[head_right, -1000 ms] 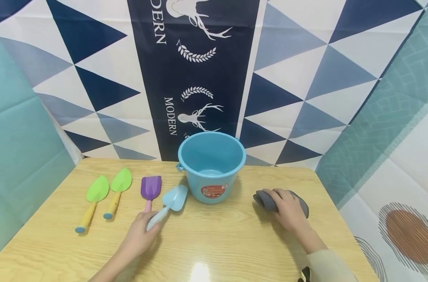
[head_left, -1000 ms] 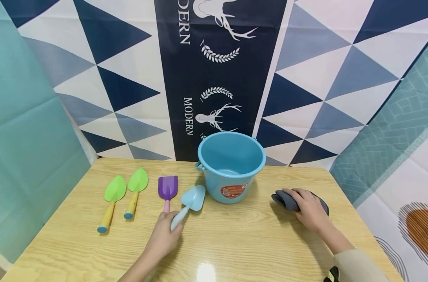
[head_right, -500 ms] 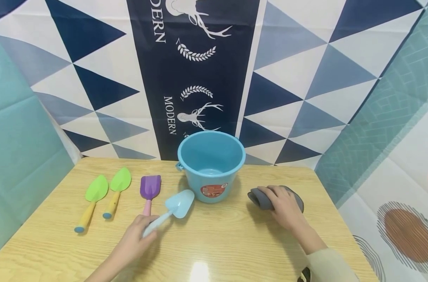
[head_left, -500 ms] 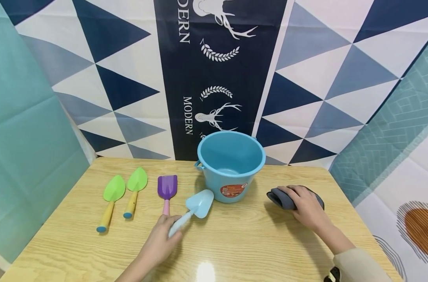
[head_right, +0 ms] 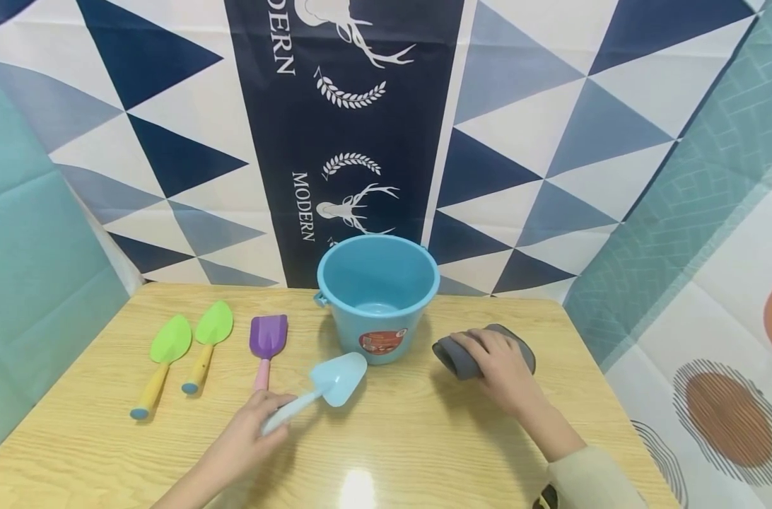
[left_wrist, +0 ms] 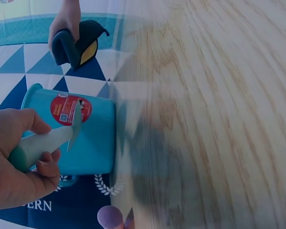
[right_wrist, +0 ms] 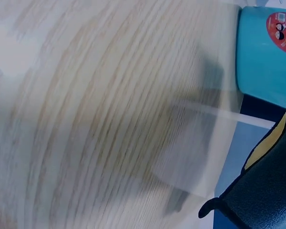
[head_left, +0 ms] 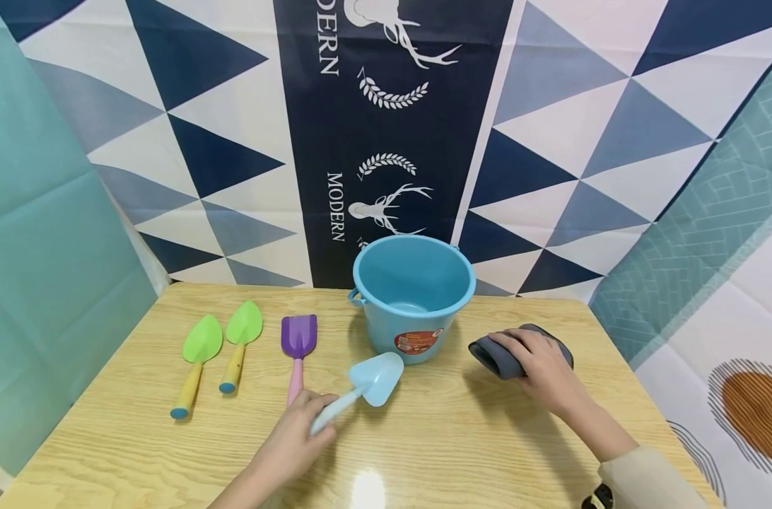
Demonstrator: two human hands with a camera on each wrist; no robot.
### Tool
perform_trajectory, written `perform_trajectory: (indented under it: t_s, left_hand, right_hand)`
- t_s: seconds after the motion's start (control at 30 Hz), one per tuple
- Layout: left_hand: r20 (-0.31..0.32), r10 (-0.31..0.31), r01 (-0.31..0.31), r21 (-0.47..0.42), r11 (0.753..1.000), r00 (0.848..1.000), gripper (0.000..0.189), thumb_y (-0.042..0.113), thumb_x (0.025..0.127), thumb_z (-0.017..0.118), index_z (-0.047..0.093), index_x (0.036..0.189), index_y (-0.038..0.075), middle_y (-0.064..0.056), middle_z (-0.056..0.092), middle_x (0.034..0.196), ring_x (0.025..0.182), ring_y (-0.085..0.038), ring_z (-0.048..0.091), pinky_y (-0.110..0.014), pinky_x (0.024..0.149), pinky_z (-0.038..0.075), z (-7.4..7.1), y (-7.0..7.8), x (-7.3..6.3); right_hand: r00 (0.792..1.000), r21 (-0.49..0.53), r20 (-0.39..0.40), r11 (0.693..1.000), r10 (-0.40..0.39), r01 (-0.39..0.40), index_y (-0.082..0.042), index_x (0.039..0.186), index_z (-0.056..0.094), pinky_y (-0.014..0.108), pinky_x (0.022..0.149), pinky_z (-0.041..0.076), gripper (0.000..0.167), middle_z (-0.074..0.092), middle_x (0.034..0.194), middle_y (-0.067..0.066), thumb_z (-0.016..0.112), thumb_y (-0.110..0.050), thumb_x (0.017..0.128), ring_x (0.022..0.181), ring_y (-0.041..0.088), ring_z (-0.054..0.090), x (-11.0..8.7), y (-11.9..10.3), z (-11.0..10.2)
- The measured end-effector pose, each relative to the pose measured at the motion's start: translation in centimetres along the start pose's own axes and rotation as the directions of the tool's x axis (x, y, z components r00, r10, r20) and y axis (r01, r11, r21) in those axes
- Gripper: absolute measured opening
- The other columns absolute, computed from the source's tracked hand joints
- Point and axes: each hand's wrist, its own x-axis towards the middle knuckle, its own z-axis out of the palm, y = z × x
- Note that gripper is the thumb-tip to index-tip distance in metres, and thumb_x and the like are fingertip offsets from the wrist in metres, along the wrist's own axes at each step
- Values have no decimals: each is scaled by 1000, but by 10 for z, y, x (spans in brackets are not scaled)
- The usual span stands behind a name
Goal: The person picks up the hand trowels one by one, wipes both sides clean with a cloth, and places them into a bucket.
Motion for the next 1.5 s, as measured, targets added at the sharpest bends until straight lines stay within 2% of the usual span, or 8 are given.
perform_trajectory:
  t_s: [0.53, 0.77, 1.0, 1.1, 1.2, 1.23, 1.3, 1.5]
  left_hand:
    - [122, 97, -94, -27, 995, 988, 42, 10, 80, 59, 59, 120, -1, -5, 53, 98, 72, -4, 44, -17, 58, 41, 7, 14, 3]
    - [125, 149, -149, -14, 989, 981, 40, 10, 79, 60, 61, 118, 3, -2, 54, 97, 72, -2, 44, -17, 60, 42, 13, 21, 6]
    - [160, 150, -150, -14, 989, 976, 42, 11, 80, 58, 60, 121, 2, -1, 54, 100, 73, -2, 45, -16, 62, 42, 18, 29, 8]
    - [175, 155, -155, -18, 988, 972, 43, 11, 80, 58, 59, 121, 2, -1, 54, 100, 73, -2, 45, -16, 62, 43, 20, 31, 9]
    - [186, 161, -160, -23, 987, 969, 43, 11, 79, 57, 59, 121, 1, -1, 53, 100, 73, -3, 45, -17, 63, 43, 21, 33, 9]
    - [189, 161, -158, -27, 987, 969, 43, 11, 79, 57, 59, 121, 1, -1, 53, 100, 73, -2, 45, -17, 64, 43, 22, 34, 9]
    - [190, 162, -159, -35, 987, 968, 43, 11, 79, 57, 59, 121, 2, -1, 53, 100, 73, -2, 46, -17, 63, 43, 23, 35, 9]
    - [198, 180, -174, -49, 984, 963, 43, 11, 80, 58, 59, 122, 3, -1, 53, 100, 74, -2, 46, -16, 63, 43, 24, 38, 9]
  right_hand:
    - [991, 10, -55, 992, -126, 126, -15, 125, 57, 62, 82, 43, 84, 58, 115, 14, 88, 3, 49, 105, 39, 54, 10, -22, -7]
    - [981, 30, -82, 984, -175, 177, -14, 127, 57, 62, 85, 43, 86, 58, 116, 15, 88, 1, 48, 106, 37, 54, 17, -36, -11]
    - [978, 50, -58, 977, -202, 205, -16, 127, 57, 58, 89, 43, 77, 58, 118, 12, 87, -6, 56, 112, 28, 53, 24, -54, -15]
    - [972, 53, -70, 972, -224, 227, -16, 126, 57, 57, 88, 44, 53, 59, 118, 12, 76, -20, 77, 112, 27, 53, 26, -61, -15]
    - [965, 50, -93, 967, -245, 250, -16, 126, 58, 57, 86, 44, 40, 60, 117, 12, 50, -36, 92, 110, 27, 55, 28, -67, -14]
    - [963, 47, -97, 965, -251, 256, -16, 126, 58, 57, 86, 45, 43, 60, 117, 12, 39, -39, 94, 110, 27, 55, 29, -70, -14]
    - [961, 43, -99, 964, -259, 264, -17, 126, 58, 55, 87, 45, 47, 60, 118, 11, 32, -41, 95, 111, 26, 55, 31, -74, -14]
    - [944, 13, -113, 950, -309, 312, -18, 124, 59, 54, 86, 46, 47, 62, 116, 11, 27, -41, 98, 109, 25, 56, 36, -84, -11]
